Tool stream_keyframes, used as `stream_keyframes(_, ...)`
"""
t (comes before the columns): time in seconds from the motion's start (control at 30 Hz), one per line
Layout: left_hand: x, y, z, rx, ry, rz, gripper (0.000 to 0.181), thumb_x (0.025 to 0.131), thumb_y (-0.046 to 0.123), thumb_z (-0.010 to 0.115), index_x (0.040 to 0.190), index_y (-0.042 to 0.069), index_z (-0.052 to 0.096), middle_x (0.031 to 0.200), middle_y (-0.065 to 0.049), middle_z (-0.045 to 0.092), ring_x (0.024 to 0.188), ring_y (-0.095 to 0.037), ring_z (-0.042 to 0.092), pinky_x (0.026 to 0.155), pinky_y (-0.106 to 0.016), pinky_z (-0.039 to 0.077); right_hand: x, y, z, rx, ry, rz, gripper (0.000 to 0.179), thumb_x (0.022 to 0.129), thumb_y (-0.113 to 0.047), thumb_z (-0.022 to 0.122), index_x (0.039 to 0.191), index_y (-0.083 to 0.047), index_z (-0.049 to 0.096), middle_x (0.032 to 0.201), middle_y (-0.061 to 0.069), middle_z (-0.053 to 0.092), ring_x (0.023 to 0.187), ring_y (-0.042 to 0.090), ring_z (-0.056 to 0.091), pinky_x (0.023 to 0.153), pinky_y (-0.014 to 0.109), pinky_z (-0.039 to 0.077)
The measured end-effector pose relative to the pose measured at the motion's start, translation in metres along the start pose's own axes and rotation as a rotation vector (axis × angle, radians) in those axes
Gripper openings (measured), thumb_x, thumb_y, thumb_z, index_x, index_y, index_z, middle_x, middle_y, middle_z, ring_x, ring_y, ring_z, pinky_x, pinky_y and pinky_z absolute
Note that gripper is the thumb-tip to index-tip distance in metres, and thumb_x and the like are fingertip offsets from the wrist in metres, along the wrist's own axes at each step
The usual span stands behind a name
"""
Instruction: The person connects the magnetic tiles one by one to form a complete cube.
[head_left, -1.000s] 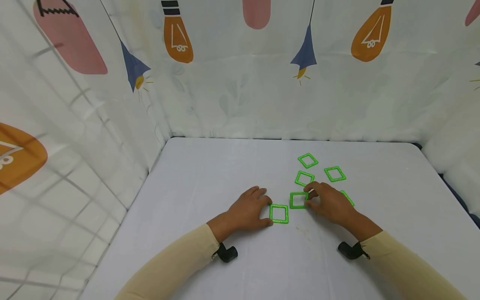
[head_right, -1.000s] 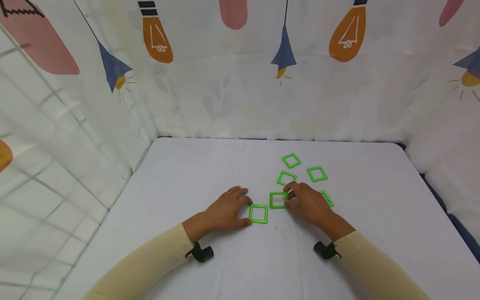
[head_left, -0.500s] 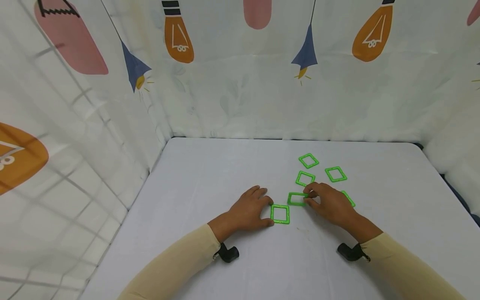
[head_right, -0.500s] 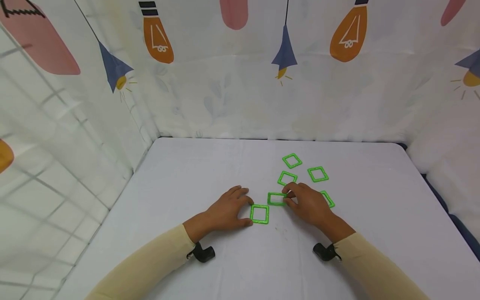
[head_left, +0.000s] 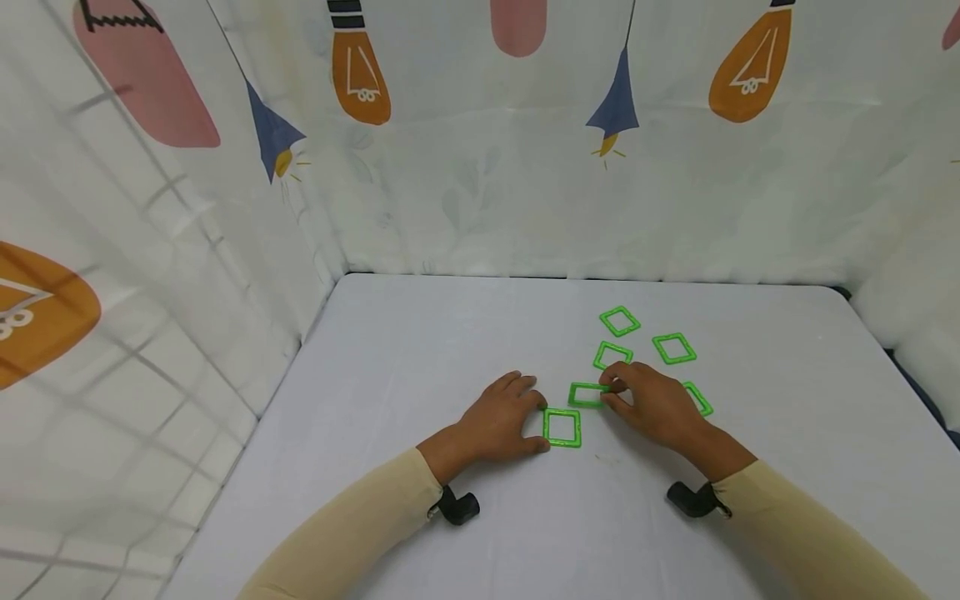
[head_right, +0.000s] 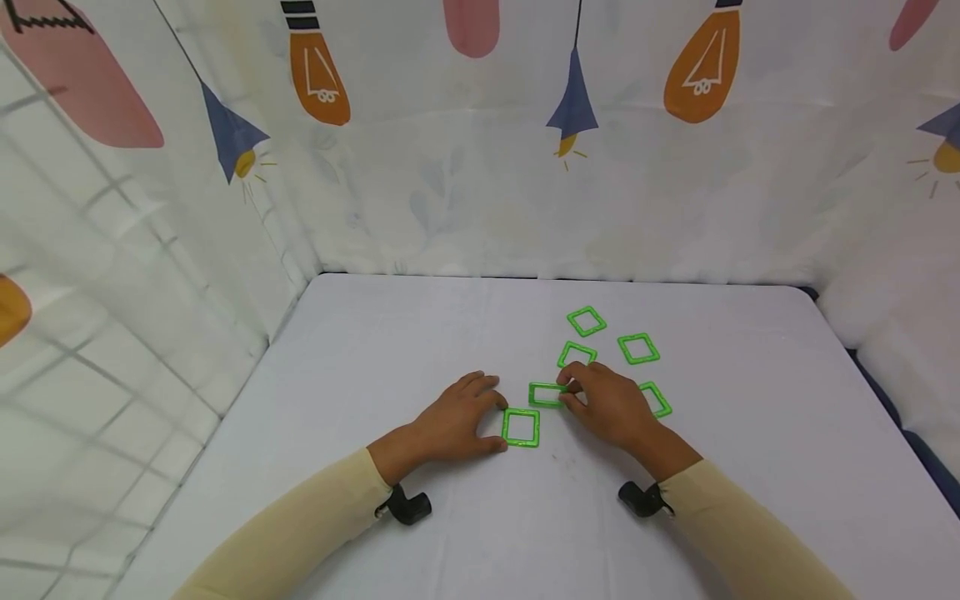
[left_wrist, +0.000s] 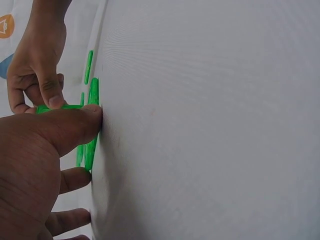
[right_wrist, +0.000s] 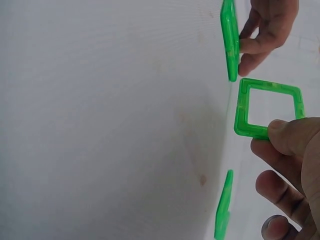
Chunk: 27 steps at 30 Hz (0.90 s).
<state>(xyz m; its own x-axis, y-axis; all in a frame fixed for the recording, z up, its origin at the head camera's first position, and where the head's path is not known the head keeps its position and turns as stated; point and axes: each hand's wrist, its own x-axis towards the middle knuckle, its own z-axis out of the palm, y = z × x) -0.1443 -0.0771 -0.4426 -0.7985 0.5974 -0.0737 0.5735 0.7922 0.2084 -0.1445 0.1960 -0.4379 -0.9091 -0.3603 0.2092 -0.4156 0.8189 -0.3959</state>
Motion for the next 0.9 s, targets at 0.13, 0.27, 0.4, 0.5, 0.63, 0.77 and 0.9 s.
stream_keyframes(0.13, 0.001, 0.0, 0.001, -0.004, 0.004, 0.0, 0.053, 0.089, 0.053, 0.075, 0.131, 0.023, 0.064, 0.156, -0.008, 0.044, 0.148, -0.03, 0.032, 0.12, -0.041, 0.025, 0.003, -0.003, 0.0, 0.0, -0.009, 0.009, 0.024, 0.09, -0.02, 0.082, 0.107, -0.021, 0.065, 0.1, 0.002, 0.074, 0.086, 0.023, 0.069, 0.052, 0.029, 0.045)
stream_keyframes(0.27, 0.001, -0.001, 0.001, -0.009, 0.008, 0.002, 0.053, 0.089, 0.053, 0.076, 0.131, 0.022, 0.065, 0.155, -0.008, 0.045, 0.148, -0.03, 0.033, 0.12, -0.04, 0.025, 0.004, -0.003, 0.003, 0.003, -0.017, 0.013, 0.024, 0.09, -0.02, 0.081, 0.107, -0.022, 0.064, 0.101, 0.003, 0.074, 0.086, 0.023, 0.069, 0.053, 0.029, 0.045)
stream_keyframes(0.4, 0.001, -0.001, 0.002, -0.006, 0.002, 0.003, 0.053, 0.089, 0.053, 0.075, 0.131, 0.022, 0.065, 0.155, -0.008, 0.044, 0.148, -0.03, 0.032, 0.12, -0.04, 0.025, 0.005, -0.003, 0.006, 0.001, -0.017, 0.006, 0.023, 0.091, -0.022, 0.081, 0.107, -0.022, 0.064, 0.102, 0.002, 0.074, 0.088, 0.024, 0.069, 0.054, 0.029, 0.046)
stream_keyframes(0.5, 0.001, -0.001, 0.002, -0.005, 0.001, 0.001, 0.053, 0.089, 0.053, 0.075, 0.13, 0.022, 0.065, 0.155, -0.008, 0.044, 0.148, -0.03, 0.032, 0.12, -0.04, 0.024, 0.006, -0.004, 0.007, -0.006, -0.011, -0.004, 0.024, 0.09, -0.022, 0.081, 0.107, -0.023, 0.064, 0.101, 0.001, 0.075, 0.091, 0.024, 0.069, 0.056, 0.03, 0.047)
stream_keyframes(0.63, 0.001, -0.001, 0.003, -0.01, 0.008, 0.003, 0.052, 0.089, 0.053, 0.076, 0.129, 0.022, 0.065, 0.154, -0.009, 0.045, 0.148, -0.031, 0.033, 0.12, -0.041, 0.025, 0.007, -0.007, 0.007, -0.001, -0.01, -0.008, 0.023, 0.09, -0.022, 0.081, 0.107, -0.022, 0.065, 0.101, 0.001, 0.075, 0.092, 0.024, 0.07, 0.058, 0.031, 0.049)
stream_keyframes(0.77, 0.001, -0.001, 0.002, -0.013, 0.012, 0.002, 0.051, 0.088, 0.052, 0.076, 0.128, 0.022, 0.065, 0.154, -0.008, 0.046, 0.147, -0.031, 0.034, 0.12, -0.041, 0.026, 0.008, -0.01, 0.007, 0.001, -0.014, -0.004, 0.023, 0.09, -0.022, 0.082, 0.107, -0.022, 0.065, 0.101, 0.001, 0.074, 0.092, 0.023, 0.07, 0.06, 0.031, 0.05)
stream_keyframes(0.9, 0.0, -0.001, 0.001, -0.009, 0.018, 0.002, 0.051, 0.088, 0.052, 0.077, 0.127, 0.022, 0.066, 0.152, -0.008, 0.047, 0.147, -0.031, 0.035, 0.119, -0.04, 0.026, 0.01, -0.013, 0.007, -0.001, -0.019, -0.008, 0.023, 0.09, -0.021, 0.082, 0.106, -0.022, 0.065, 0.101, 0.001, 0.074, 0.09, 0.022, 0.07, 0.06, 0.031, 0.05)
